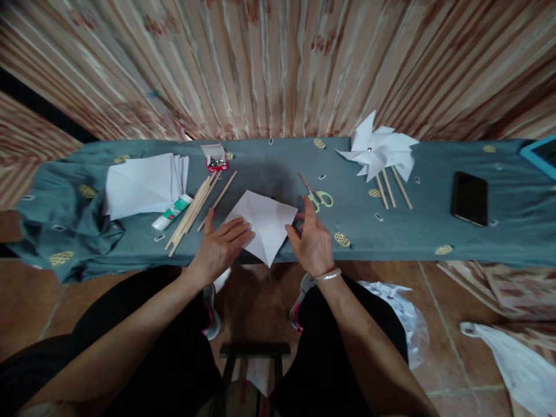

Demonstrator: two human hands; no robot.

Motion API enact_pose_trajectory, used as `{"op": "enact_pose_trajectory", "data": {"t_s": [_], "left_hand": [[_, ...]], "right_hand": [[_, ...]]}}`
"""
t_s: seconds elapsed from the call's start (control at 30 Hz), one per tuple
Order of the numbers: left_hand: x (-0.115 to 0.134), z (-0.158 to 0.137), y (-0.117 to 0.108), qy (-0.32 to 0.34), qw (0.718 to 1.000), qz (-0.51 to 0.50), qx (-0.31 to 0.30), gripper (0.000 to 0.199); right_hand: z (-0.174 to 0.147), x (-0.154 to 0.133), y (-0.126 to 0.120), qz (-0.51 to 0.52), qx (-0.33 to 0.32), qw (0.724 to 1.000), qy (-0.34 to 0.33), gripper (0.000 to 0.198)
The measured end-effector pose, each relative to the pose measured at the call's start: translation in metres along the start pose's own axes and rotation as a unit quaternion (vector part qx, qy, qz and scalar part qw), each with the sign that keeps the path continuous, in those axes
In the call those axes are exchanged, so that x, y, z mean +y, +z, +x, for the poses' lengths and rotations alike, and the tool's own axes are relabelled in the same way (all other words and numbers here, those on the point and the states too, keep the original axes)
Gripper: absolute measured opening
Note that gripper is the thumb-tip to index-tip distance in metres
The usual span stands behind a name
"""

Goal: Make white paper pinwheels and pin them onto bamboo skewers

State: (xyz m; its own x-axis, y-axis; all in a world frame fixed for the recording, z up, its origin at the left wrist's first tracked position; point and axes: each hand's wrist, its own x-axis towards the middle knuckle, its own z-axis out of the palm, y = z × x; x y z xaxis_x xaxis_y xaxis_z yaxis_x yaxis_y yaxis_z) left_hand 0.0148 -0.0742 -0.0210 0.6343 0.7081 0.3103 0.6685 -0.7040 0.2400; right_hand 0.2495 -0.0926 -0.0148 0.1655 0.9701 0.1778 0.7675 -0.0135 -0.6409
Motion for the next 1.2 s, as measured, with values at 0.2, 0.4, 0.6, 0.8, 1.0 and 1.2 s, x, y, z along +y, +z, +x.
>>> {"op": "enact_pose_trajectory", "data": {"t_s": [0.2,0.4,0.6,0.8,1.0,1.2], "left_hand": [[-0.006,-0.005,-0.001,0.032,0.999,0.017,-0.007,0.027],[-0.002,-0.009,-0.003,0.031,0.999,0.005,-0.013,0.028],[-0.003,-0.009,0.002,0.035,0.999,0.008,-0.013,0.028],[-0.014,-0.015,-0.003,0.032,0.998,-0.041,-0.023,0.026],[-0.016,-0.017,-0.008,-0.065,0.987,-0.144,-0.012,0.027],[-0.023,-0.018,-0.003,-0.17,0.969,-0.177,0.024,0.037]], "right_hand": [[-0.011,-0.015,-0.015,-0.174,-0.069,0.948,-0.259,0.063],[-0.029,-0.034,-0.015,-0.205,-0.058,0.936,-0.281,0.069],[-0.023,-0.032,-0.006,-0.203,-0.087,0.912,-0.346,0.041],[-0.009,-0.002,-0.005,-0.061,-0.157,0.938,-0.303,0.027],[0.003,0.002,-0.004,0.06,-0.167,0.971,-0.158,0.025],[0.026,-0.007,0.006,-0.003,-0.144,0.986,-0.08,0.026]]}}
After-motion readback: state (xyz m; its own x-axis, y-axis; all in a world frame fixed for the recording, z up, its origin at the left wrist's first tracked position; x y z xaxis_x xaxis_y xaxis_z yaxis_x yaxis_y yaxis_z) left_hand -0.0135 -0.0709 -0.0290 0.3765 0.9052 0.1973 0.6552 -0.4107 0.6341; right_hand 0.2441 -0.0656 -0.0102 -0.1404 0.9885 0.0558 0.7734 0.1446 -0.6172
